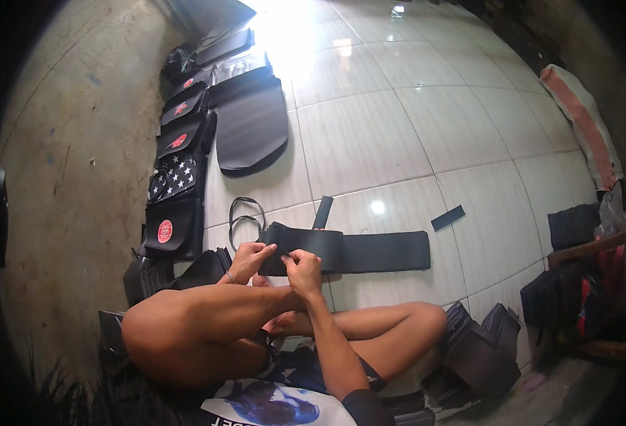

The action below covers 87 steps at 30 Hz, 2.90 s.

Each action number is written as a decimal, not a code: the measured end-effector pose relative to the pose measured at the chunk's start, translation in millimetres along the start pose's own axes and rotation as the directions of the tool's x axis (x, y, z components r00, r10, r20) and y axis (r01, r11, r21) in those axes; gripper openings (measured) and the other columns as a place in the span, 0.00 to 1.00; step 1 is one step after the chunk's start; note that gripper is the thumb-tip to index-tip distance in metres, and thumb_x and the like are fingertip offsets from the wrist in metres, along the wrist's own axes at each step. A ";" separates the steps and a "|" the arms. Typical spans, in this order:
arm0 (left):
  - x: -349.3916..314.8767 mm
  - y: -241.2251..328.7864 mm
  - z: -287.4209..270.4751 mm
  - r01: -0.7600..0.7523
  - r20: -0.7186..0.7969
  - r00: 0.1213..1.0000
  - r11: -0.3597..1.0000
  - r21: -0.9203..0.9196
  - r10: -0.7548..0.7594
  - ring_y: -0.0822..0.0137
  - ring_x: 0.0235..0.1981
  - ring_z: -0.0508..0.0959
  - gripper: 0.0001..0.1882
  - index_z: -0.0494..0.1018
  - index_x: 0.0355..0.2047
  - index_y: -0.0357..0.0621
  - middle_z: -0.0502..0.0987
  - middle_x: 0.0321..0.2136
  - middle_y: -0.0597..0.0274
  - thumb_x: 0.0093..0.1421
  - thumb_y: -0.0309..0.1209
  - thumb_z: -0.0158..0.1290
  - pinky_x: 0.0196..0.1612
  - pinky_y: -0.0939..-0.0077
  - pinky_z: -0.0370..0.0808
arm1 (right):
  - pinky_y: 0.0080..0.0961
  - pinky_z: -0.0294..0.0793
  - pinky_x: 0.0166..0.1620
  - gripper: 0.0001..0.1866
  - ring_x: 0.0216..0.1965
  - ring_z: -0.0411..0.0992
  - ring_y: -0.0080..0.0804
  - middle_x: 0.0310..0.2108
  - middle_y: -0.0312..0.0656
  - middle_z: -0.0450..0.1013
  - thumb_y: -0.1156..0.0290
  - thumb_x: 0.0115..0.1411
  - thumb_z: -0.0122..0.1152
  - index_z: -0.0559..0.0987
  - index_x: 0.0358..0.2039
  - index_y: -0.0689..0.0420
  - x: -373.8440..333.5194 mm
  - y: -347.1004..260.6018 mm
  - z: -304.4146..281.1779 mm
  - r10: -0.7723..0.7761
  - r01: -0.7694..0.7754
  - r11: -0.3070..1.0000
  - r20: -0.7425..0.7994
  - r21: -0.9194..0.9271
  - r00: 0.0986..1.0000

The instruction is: The person sits on the floor and assembles a black bag by folding and attaching straps to the main body. They handle multiple bag components and finished bags nearby, repeatedly folding and aligning the straps.

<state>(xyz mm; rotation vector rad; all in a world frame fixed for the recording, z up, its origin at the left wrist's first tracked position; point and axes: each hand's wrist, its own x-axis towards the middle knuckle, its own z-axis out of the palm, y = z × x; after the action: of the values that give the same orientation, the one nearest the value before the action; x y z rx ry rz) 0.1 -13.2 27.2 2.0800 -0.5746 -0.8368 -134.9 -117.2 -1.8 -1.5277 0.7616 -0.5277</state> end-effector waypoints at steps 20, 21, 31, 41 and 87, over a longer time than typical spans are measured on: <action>1.8 -6.2 -7.4 0.113 0.023 0.994 0.988 -0.101 -0.111 0.83 0.16 0.56 0.23 0.72 0.14 0.41 0.62 0.12 0.78 0.57 0.42 0.64 0.17 0.78 0.50 | 0.29 0.73 0.36 0.13 0.31 0.71 0.31 0.35 0.41 0.73 0.73 0.56 0.64 0.75 0.41 0.62 13.7 40.4 -174.6 -0.181 -0.019 0.967 -0.740 -0.254 0.648; -1.9 3.9 -8.3 0.105 0.008 0.994 0.992 -0.069 -0.105 0.83 0.16 0.56 0.22 0.72 0.14 0.41 0.63 0.12 0.77 0.57 0.42 0.64 0.17 0.77 0.50 | 0.24 0.73 0.35 0.11 0.30 0.70 0.26 0.33 0.39 0.72 0.74 0.56 0.64 0.76 0.40 0.61 14.0 33.2 -144.4 -0.227 0.102 0.965 -0.579 -0.241 0.783; -8.8 22.0 -1.6 0.078 0.051 0.996 0.988 -0.130 -0.072 0.84 0.17 0.61 0.16 0.77 0.16 0.41 0.68 0.13 0.77 0.56 0.36 0.65 0.18 0.79 0.57 | 0.40 0.74 0.48 0.22 0.44 0.74 0.52 0.44 0.53 0.72 0.65 0.53 0.69 0.76 0.44 0.64 -8.5 -22.9 1.4 -0.176 0.195 0.933 0.089 -0.304 0.980; -9.3 9.3 -15.9 0.147 0.042 0.989 0.967 -0.209 -0.141 0.84 0.16 0.62 0.15 0.78 0.20 0.39 0.70 0.14 0.77 0.57 0.38 0.65 0.18 0.82 0.55 | 0.25 0.69 0.29 0.10 0.24 0.67 0.21 0.20 0.38 0.73 0.69 0.58 0.65 0.79 0.26 0.64 13.3 10.8 -104.0 -0.012 0.025 0.997 -0.202 0.066 0.979; -8.2 18.1 11.4 -0.067 0.099 0.989 0.939 -0.337 0.106 0.84 0.24 0.72 0.14 0.79 0.48 0.42 0.78 0.25 0.72 0.61 0.27 0.59 0.26 0.88 0.69 | 0.42 0.73 0.50 0.29 0.45 0.75 0.53 0.44 0.59 0.74 0.58 0.56 0.68 0.73 0.50 0.66 -18.4 -18.8 -5.3 -0.109 0.105 0.950 0.003 -0.293 0.994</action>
<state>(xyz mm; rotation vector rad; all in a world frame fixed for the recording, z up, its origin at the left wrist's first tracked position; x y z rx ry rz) -15.7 -24.1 39.7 1.6961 -0.5407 -0.9382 -148.2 -107.5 19.3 -1.8509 0.7966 -0.5218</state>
